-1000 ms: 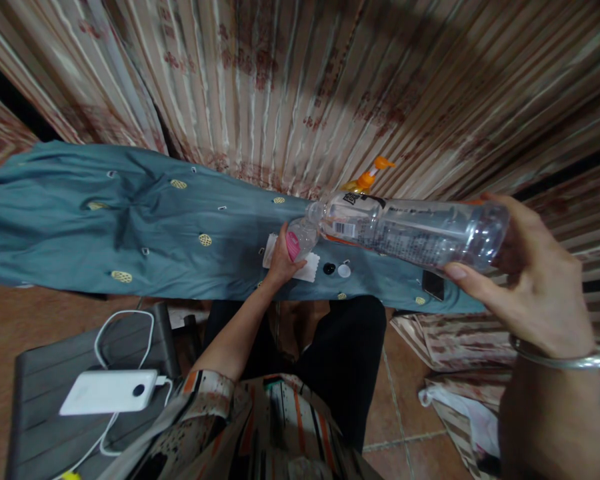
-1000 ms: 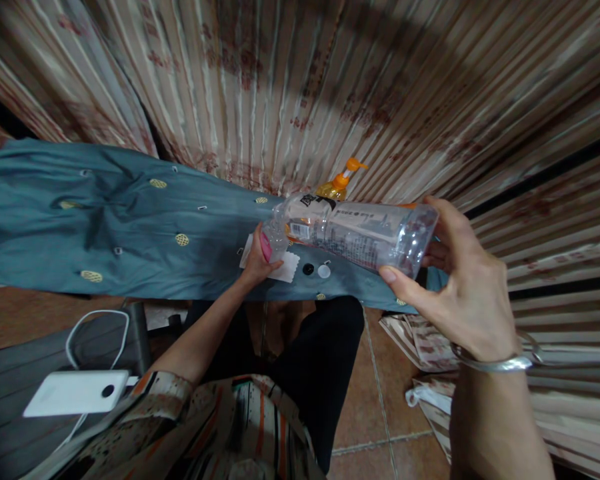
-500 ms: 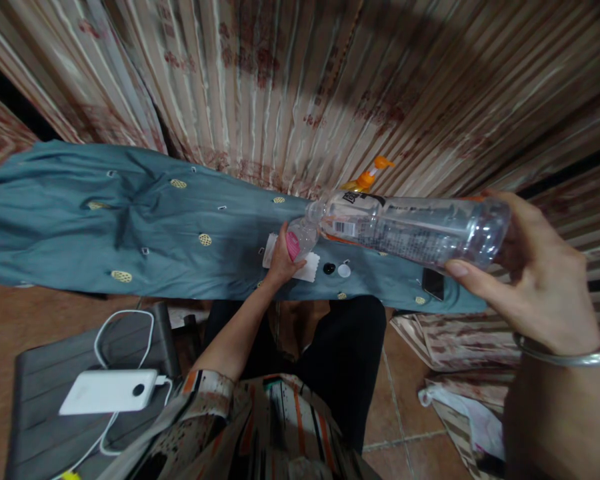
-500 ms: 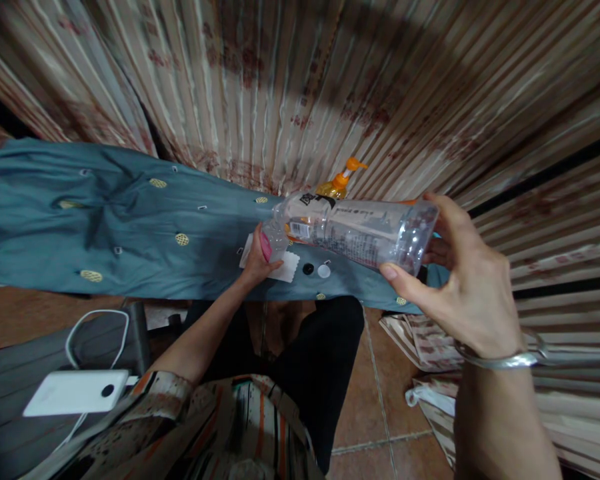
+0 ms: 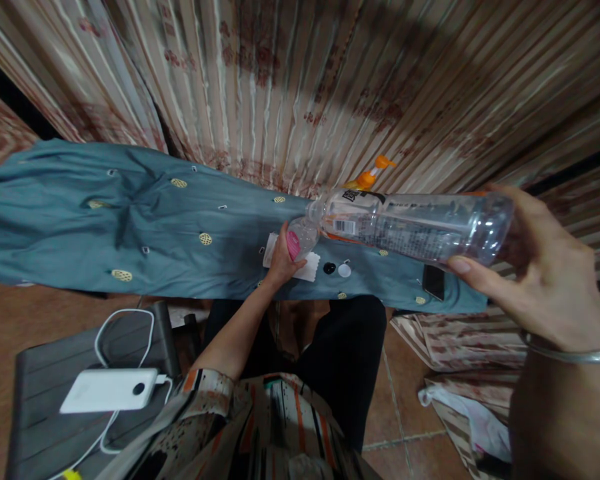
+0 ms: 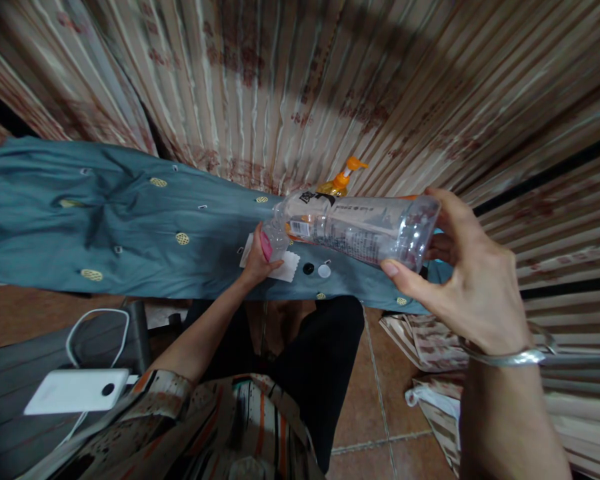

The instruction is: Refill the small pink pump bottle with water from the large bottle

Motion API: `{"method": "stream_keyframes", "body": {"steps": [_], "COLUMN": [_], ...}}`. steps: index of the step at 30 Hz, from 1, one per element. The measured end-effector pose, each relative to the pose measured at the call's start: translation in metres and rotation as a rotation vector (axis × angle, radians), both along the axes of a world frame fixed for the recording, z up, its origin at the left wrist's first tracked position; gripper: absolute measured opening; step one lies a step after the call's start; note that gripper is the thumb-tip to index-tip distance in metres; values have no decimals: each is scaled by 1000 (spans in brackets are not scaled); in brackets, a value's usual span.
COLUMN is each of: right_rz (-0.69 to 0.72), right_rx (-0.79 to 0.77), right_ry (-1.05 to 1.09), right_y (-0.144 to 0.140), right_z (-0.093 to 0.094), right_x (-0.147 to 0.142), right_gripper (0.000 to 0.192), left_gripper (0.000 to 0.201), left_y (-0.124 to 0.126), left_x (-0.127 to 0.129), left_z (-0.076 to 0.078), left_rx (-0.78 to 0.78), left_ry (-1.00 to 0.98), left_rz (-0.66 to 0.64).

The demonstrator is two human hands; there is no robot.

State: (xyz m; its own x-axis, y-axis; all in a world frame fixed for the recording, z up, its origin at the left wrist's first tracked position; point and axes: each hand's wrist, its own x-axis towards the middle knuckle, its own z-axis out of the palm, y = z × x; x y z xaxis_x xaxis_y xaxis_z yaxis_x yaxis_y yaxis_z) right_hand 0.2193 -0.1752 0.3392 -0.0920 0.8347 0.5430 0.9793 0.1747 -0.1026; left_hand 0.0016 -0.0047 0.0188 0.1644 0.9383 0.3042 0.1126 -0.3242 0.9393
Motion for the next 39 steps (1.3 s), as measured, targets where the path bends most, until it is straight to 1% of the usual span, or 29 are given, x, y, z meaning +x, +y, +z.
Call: {"method": "stream_keyframes", "body": {"steps": [4,10,15,20,26,33,39], "right_rz": [-1,-34,-49,-75,-70,-129,-110], "right_rx": [-1,-32,-38,-51,-30,-66,-55], "right_ry": [-37,-18,-7,-16,-8,-3,-31], "right_y": [1,2,3,4,5,6,7], "right_z": [3,5,7,8,8,12,14], "right_x": [-1,0,0,-2,-1,-3,-2], "right_gripper": [96,102,104,102,100,107,104], "left_gripper": [129,127,126,125,127,129,129], "left_y": [1,3,2,0,0,1,0], "left_x": [1,2,2,1,0,0,2], "left_z": [-4,-7,-5,-2,-2,-2,0], "left_rx": [17,19,4,-2,16,-6,-17], "left_ry": [-43,-68,-59,-29,-26,-37,-44], "left_rz": [3,4,7,-2,2,-10,3]}}
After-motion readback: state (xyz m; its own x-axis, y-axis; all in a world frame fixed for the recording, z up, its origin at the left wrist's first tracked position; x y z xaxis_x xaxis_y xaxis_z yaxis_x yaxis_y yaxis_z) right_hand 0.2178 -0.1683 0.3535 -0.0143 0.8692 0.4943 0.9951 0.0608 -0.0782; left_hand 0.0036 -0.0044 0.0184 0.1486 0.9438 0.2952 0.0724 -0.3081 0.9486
